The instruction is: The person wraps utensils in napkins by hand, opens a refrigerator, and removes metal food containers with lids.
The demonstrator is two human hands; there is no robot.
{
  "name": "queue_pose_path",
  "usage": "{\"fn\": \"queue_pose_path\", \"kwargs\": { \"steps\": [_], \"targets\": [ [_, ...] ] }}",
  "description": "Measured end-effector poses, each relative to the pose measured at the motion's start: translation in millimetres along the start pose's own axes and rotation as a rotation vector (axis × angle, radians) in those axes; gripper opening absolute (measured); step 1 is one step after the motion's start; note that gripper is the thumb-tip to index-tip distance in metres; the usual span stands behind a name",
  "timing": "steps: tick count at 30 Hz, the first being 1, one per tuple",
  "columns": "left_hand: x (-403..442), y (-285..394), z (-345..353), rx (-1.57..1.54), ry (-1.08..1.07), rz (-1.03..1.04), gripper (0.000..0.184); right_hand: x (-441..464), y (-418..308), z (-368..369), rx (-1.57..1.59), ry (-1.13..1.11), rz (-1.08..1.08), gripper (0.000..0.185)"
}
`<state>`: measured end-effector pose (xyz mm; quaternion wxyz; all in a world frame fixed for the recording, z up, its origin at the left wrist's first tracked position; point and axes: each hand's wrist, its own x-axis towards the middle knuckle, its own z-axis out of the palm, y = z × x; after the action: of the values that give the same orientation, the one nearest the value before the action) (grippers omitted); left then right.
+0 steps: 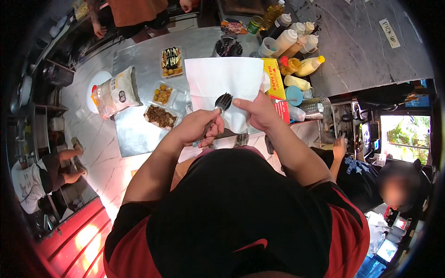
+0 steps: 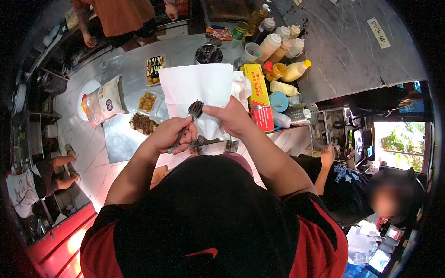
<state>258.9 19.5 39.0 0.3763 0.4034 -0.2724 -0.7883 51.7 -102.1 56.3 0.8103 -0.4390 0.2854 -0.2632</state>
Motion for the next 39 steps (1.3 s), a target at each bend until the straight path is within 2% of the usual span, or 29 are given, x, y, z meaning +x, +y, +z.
{"fn": "queue_pose_path", "kwargs": {
  "steps": [3, 6, 8, 11, 14, 17, 20, 23, 27, 30, 31, 33, 37, 39],
  "targets": [
    [2.2, 4.8, 5.9, 0.134, 0.078, -0.016, 0.06, 2.2, 7.7, -3.7, -0.355, 0.051, -0.073, 0.056],
    [1.1, 6.9, 12.0, 0.236, 0.182, -0.032, 0.054, 0.9, 5.8, 3.2, -0.57, 0.202, -0.067, 0.054],
    [0.8, 6.9, 13.9, 0.321, 0.268, -0.02, 0.05, -0.2, -2.2, 9.8, -0.622, 0.231, -0.009, 0.053],
    [-9.8, 13.0, 1.9, 0.779, 0.339, 0.142, 0.042, 3.0, 1.4, 4.8, -0.568, 0.247, -0.012, 0.053],
    [-4.6, -4.9, -45.5, 0.597, 0.729, 0.257, 0.048, 4.8, -3.1, -0.3, -0.511, 0.23, -0.009, 0.052],
    [22.8, -28.6, -83.1, -0.326, 0.425, 0.399, 0.066, 4.7, -8.0, 2.5, -0.477, 0.176, 0.025, 0.052],
    [24.8, -27.5, -46.0, -0.767, -0.157, 0.27, 0.078, 9.0, -8.3, 5.9, -0.495, 0.125, 0.026, 0.052],
    [31.0, -54.8, -46.0, -0.788, -0.25, 0.273, 0.069, 11.3, -11.7, 3.7, -0.509, 0.112, 0.029, 0.052],
    [23.9, -44.7, -27.1, -0.463, 0.02, 0.248, 0.062, 10.5, -13.3, -6.0, -0.646, 0.15, 0.044, 0.052],
    [20.5, -24.9, -8.2, 0.097, 0.232, 0.261, 0.06, 8.5, -20.3, -2.3, -0.678, 0.144, 0.087, 0.054],
    [24.0, -26.5, -10.2, 0.187, 0.28, 0.241, 0.061, 9.1, -19.5, -2.9, -0.694, 0.145, 0.076, 0.053],
    [25.0, -26.9, -7.4, 0.158, 0.299, 0.244, 0.062, 8.9, -17.3, -4.9, -0.724, 0.151, 0.054, 0.052],
    [21.6, -28.0, 0.7, -0.02, 0.276, 0.25, 0.061, 7.6, -18.2, -19.2, -0.57, 0.109, 0.135, 0.054],
    [14.9, -23.0, 3.7, -0.062, 0.241, 0.217, 0.063, 6.2, -17.4, -27.5, -0.37, 0.104, 0.149, 0.054]
  ]
}}
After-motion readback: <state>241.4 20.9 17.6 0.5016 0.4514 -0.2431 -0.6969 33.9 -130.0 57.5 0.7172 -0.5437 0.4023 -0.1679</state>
